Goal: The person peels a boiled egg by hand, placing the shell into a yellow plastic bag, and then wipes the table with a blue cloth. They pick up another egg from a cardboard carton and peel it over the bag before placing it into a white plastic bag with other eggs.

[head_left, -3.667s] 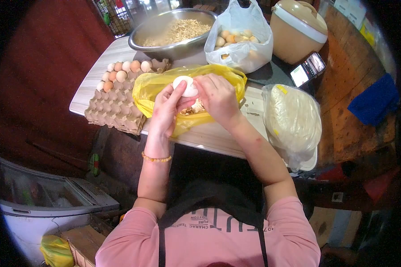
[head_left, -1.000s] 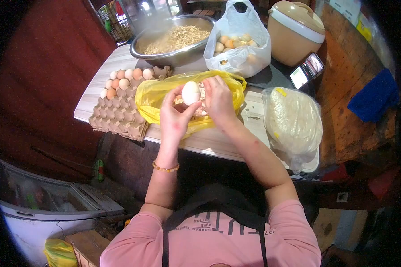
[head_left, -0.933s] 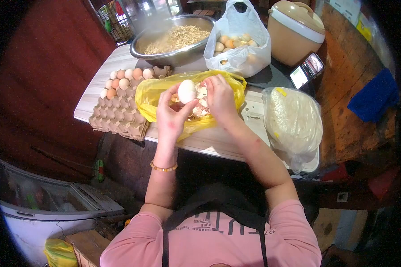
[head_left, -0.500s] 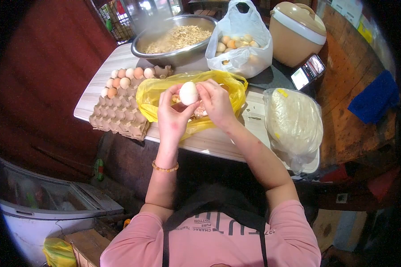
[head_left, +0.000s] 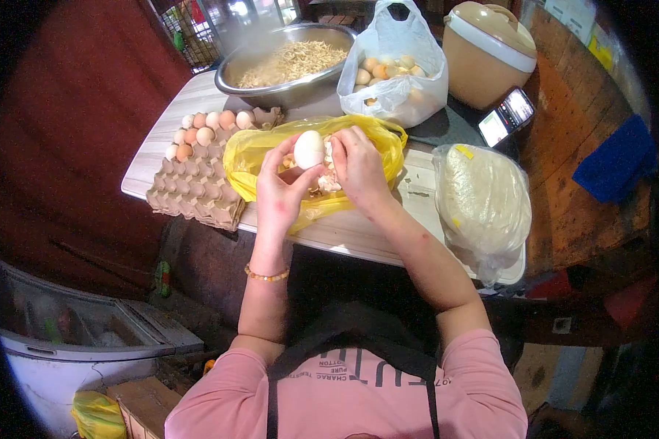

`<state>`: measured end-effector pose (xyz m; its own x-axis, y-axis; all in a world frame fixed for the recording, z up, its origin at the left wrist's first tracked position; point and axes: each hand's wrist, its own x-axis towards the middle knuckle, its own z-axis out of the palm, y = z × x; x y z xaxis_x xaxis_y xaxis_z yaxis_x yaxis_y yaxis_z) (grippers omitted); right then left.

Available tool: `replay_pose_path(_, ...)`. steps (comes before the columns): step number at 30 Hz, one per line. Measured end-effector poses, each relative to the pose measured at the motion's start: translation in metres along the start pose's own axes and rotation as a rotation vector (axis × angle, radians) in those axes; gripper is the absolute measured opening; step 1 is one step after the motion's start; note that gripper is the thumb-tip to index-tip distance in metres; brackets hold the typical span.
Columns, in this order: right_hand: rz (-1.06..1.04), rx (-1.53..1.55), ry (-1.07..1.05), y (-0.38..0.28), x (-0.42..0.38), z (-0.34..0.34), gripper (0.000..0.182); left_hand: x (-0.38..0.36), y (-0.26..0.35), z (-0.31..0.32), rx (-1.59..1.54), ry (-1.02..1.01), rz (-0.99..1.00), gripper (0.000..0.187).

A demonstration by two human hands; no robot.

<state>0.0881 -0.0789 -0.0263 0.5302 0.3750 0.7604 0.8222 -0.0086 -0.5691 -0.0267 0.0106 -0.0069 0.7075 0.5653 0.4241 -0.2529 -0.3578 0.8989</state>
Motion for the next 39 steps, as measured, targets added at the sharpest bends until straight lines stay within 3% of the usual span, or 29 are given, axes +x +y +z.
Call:
replay_pose_path(9, 0.015, -0.005, -0.027, 0.007, 0.006, -0.007, 0.015, 0.000, 0.012, -0.019, -0.442, -0.074, -0.248, 0.051)
replay_pose_path(11, 0.158, 0.289, -0.101, -0.001, 0.005, -0.007, 0.021, 0.000, 0.009, -0.015, -0.392, -0.088, -0.205, 0.049)
replay_pose_path(14, 0.193, 0.491, -0.024, -0.005, 0.002, 0.000, 0.024, -0.004, 0.004, -0.001, -0.318, -0.025, -0.101, 0.047)
replay_pose_path(29, 0.037, 0.255, 0.052, -0.006, -0.003, -0.002, 0.020, -0.004, 0.008, 0.004, -0.301, -0.054, -0.165, 0.044)
replay_pose_path(39, 0.070, 0.143, 0.063, 0.002, 0.004, -0.008, 0.017, -0.003, 0.011, -0.009, -0.562, -0.157, -0.306, 0.037)
